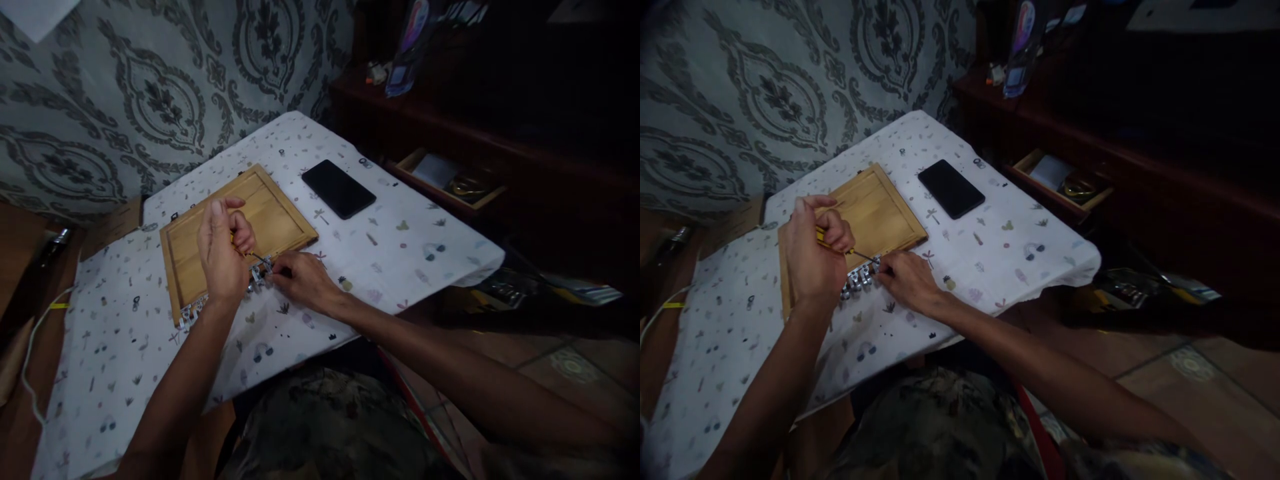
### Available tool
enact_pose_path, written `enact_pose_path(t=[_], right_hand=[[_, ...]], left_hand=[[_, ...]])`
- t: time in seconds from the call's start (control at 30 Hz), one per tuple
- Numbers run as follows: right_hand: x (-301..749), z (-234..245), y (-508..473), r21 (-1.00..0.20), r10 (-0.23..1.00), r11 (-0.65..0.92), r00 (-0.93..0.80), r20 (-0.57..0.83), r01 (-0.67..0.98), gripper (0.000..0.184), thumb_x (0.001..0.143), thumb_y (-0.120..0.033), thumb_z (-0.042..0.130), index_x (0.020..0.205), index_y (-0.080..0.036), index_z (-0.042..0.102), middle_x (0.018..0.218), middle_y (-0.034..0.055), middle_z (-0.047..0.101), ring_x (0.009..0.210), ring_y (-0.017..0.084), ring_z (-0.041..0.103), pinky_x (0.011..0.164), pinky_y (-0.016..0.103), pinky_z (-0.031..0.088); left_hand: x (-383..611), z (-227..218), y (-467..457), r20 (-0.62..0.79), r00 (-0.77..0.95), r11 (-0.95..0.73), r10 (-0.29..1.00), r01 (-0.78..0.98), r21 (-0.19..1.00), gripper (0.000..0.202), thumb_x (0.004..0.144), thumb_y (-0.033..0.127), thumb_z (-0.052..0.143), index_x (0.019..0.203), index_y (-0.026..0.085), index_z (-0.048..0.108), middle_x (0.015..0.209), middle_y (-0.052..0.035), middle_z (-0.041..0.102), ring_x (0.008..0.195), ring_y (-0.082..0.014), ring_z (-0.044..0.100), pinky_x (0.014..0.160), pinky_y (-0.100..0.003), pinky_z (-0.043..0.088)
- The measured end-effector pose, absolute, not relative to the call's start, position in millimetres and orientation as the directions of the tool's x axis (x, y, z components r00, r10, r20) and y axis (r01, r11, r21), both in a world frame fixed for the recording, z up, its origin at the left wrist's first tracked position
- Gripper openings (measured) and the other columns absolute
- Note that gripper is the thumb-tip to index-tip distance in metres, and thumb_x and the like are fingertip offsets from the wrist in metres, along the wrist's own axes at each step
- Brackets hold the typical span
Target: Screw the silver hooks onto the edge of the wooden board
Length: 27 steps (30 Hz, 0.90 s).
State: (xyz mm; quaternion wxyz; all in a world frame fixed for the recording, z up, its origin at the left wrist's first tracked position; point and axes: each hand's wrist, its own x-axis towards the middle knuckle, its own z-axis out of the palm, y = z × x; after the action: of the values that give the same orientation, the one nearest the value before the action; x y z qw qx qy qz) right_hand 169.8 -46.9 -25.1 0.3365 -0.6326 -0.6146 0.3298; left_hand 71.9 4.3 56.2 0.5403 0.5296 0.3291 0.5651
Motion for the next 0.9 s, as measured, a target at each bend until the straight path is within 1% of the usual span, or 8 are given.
enact_pose_path(t=[0.1,0.2,0.4,0.47,0.6,0.7,0.77,0.9], right_hand=[[170.3,-23.8,-47.5,-0.83,1.0,-0.018,0.022,-0.007,0.557,0.007,0.086,-0.021,0.069,0.081,-0.019,0.073,0.083,0.0022,0.072,0.077,0.015,0.06,0.068,0.027,0.036],[170.8,-24.2,-47.5,-0.829,1.0,-0.017,0.014,-0.011,0.559,0.008,0.086,-0.022,0.069,0.08,-0.019,0.073,0.083,0.0024,0.072,0.076,0.015,0.06,0.068,0.027,0.035],[170.3,-27.1,-46.2,-0.835,1.0,-0.026,0.023,-0.016,0.549,0.006,0.087,-0.022,0.07,0.084,-0.018,0.074,0.085,0.0029,0.073,0.078,0.016,0.061,0.07,0.027,0.036],[170.1,-26.3,-46.1,-0.831,1.0,-0.025,0.022,-0.015,0.555,0.007,0.087,-0.023,0.07,0.083,-0.018,0.074,0.085,0.0032,0.073,0.078,0.016,0.061,0.069,0.027,0.035],[170.0,-23.5,-46.5,-0.829,1.0,-0.027,0.02,-0.019,0.559,0.009,0.087,-0.022,0.07,0.079,-0.019,0.073,0.084,0.0026,0.073,0.077,0.015,0.061,0.067,0.027,0.034],[170.1,-23.4,-46.8,-0.831,1.0,-0.025,0.015,-0.02,0.556,0.009,0.087,-0.021,0.07,0.079,-0.019,0.073,0.082,0.0017,0.072,0.075,0.015,0.06,0.066,0.027,0.034],[170.3,-24.4,-46.9,-0.831,1.0,-0.026,0.019,-0.018,0.556,0.008,0.087,-0.021,0.07,0.08,-0.019,0.073,0.081,0.0017,0.071,0.074,0.015,0.059,0.067,0.027,0.034],[170.8,-27.2,-46.4,-0.837,1.0,-0.012,0.022,0.0,0.547,0.007,0.087,-0.021,0.07,0.082,-0.019,0.074,0.082,0.0024,0.071,0.076,0.015,0.059,0.068,0.027,0.036]], left_hand=[[71.6,55.8,9.2,0.22,0.217,-0.164,0.951,-0.248,0.955,0.044,0.096,0.058,0.06,0.076,0.02,0.059,0.043,0.0109,0.023,0.035,-0.0055,0.015,0.037,-0.02,0.016],[69.3,56.3,13.9,0.181,0.3,-0.118,0.937,-0.218,0.969,0.046,0.095,0.058,0.061,0.072,0.019,0.057,0.041,0.011,0.023,0.034,-0.0051,0.014,0.037,-0.02,0.017],[69.4,52.7,8.3,0.307,0.109,-0.27,0.945,-0.269,0.925,0.04,0.093,0.058,0.063,0.083,0.02,0.061,0.052,0.0061,0.044,0.044,-0.0082,0.039,0.045,-0.02,0.035],[70.3,50.4,6.5,0.321,0.096,-0.281,0.942,-0.293,0.914,0.041,0.093,0.06,0.063,0.084,0.02,0.061,0.051,0.0071,0.041,0.043,-0.0075,0.035,0.043,-0.019,0.03],[69.5,48.6,9.9,0.291,0.186,-0.229,0.938,-0.297,0.927,0.048,0.094,0.064,0.058,0.079,0.019,0.06,0.045,0.0103,0.026,0.038,-0.0057,0.017,0.039,-0.019,0.015],[67.9,50.5,14.0,0.25,0.273,-0.175,0.929,-0.271,0.946,0.048,0.093,0.063,0.06,0.077,0.018,0.062,0.043,0.0107,0.024,0.036,-0.0053,0.014,0.038,-0.02,0.014],[68.2,52.6,14.1,0.236,0.251,-0.17,0.939,-0.258,0.951,0.047,0.094,0.062,0.061,0.076,0.018,0.061,0.044,0.0101,0.026,0.037,-0.0056,0.017,0.038,-0.019,0.017],[71.8,54.4,6.5,0.282,0.086,-0.249,0.955,-0.276,0.928,0.041,0.094,0.055,0.064,0.077,0.018,0.061,0.051,0.0065,0.041,0.044,-0.007,0.035,0.045,-0.019,0.033]])
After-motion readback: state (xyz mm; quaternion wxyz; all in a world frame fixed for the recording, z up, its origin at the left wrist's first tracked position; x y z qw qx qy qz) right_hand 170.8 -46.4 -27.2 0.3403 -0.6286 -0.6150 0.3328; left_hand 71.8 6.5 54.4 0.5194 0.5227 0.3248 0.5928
